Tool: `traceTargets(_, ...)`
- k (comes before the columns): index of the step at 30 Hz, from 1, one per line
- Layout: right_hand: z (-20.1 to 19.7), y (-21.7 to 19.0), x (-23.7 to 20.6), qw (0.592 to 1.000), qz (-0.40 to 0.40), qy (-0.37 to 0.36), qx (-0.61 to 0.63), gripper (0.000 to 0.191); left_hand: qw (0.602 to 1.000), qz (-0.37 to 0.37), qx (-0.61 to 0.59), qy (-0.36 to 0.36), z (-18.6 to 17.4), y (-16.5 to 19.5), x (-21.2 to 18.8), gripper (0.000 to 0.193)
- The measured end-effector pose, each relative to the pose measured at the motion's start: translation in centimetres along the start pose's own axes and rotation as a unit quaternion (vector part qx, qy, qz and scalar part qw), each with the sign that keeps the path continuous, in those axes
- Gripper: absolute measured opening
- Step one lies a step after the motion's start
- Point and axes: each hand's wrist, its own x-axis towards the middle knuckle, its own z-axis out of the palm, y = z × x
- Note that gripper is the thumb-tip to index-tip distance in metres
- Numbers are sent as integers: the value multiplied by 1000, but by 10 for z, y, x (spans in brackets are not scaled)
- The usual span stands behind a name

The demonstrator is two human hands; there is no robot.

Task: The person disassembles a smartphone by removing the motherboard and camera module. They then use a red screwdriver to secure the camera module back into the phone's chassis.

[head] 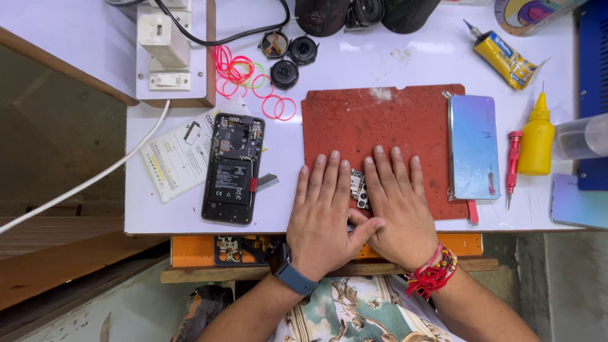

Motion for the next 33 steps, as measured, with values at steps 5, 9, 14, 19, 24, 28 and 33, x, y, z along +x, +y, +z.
traceTargets(5,-4,-4,0,1000,3,-3,-7,83,1000,-9,-12,-8,-6,2,1,104)
traceTargets(9,-3,-2,1,1000,4,-6,-7,84,1000,-7,-12,-8,-5,2,3,104)
traceTargets(14,-2,-1,0,1000,4,-5,-10,84,1000,-6,-11,-2,-5,3,3,103)
traceTargets(19,-2,-1,0,1000,5,-10,-15,84,1000,-5,-14,-3,-5,3,3,103)
traceTargets(24,-2,-1,0,1000,4,-10,-12,84,1000,-5,-12,-4,-5,2,3,104)
traceTargets(28,-2,-1,0,1000,6,-14,-17,85,1000,-5,-10,-8,-3,1,2,103)
traceTargets(33,-1,-1,1,1000,9,-16,-16,85,1000,-3,-4,-6,-2,1,1,102)
